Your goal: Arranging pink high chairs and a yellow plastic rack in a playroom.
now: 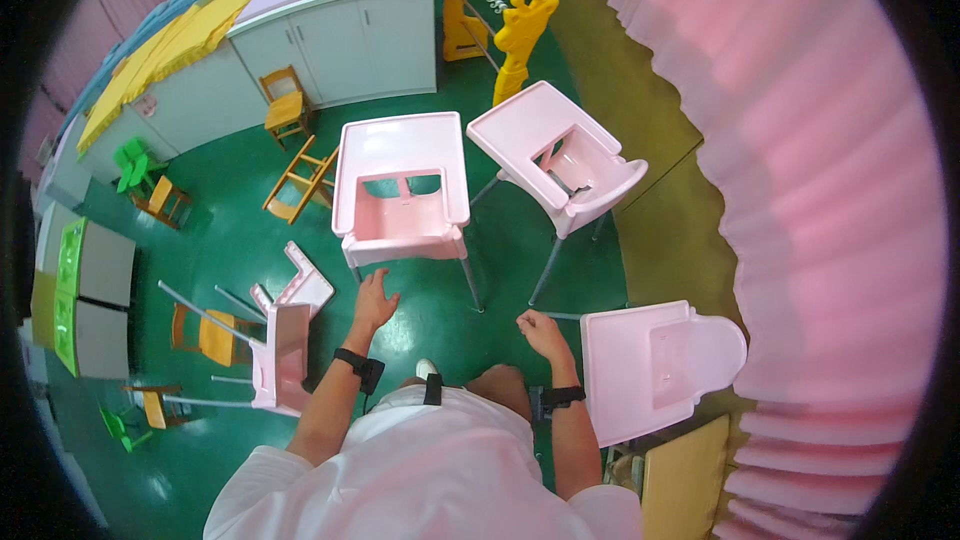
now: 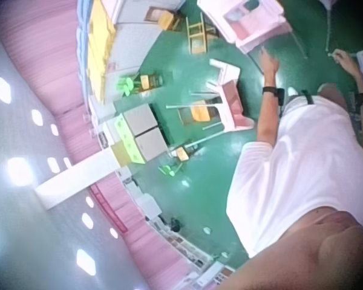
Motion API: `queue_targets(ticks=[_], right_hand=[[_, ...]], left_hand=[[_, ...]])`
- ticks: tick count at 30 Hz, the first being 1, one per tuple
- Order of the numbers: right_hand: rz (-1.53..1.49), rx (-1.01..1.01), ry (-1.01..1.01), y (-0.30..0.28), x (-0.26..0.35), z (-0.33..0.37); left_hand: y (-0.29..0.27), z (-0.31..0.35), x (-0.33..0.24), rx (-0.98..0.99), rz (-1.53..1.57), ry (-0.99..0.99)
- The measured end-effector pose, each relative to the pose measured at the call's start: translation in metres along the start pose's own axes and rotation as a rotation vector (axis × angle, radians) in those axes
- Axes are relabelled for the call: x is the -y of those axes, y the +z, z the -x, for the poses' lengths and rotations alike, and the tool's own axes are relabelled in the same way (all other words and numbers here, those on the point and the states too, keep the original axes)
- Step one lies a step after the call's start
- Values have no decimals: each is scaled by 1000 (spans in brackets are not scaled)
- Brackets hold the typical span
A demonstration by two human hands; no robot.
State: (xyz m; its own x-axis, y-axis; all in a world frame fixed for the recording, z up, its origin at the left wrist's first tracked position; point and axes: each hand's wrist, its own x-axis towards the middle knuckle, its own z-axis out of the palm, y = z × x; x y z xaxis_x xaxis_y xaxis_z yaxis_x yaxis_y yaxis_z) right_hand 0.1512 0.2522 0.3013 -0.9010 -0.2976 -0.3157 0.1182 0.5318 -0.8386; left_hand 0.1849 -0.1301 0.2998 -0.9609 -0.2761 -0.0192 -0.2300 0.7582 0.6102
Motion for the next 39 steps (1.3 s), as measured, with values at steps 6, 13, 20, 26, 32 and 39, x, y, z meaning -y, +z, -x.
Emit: queue_targets(ticks=[6, 13, 20, 26, 32, 39], right_hand=[[-2, -13, -5, -21, -8, -45], [-36, -76, 126, -86, -3, -115], [117, -307, 191, -137, -30, -189], [136, -642, 529, -173, -36, -233], [121, -590, 536, -185, -40, -272], [-139, -807, 554, -178, -93, -323]], left_hand=[[-6, -54, -29, -195, -221, 51], [-5, -63, -40, -276, -415, 120], [-19, -97, -61, -252, -441, 147], [-17, -134, -38, 52, -364, 290], [-33, -180, -36, 50, -412, 239], [-49, -250, -15, 30, -435, 241]])
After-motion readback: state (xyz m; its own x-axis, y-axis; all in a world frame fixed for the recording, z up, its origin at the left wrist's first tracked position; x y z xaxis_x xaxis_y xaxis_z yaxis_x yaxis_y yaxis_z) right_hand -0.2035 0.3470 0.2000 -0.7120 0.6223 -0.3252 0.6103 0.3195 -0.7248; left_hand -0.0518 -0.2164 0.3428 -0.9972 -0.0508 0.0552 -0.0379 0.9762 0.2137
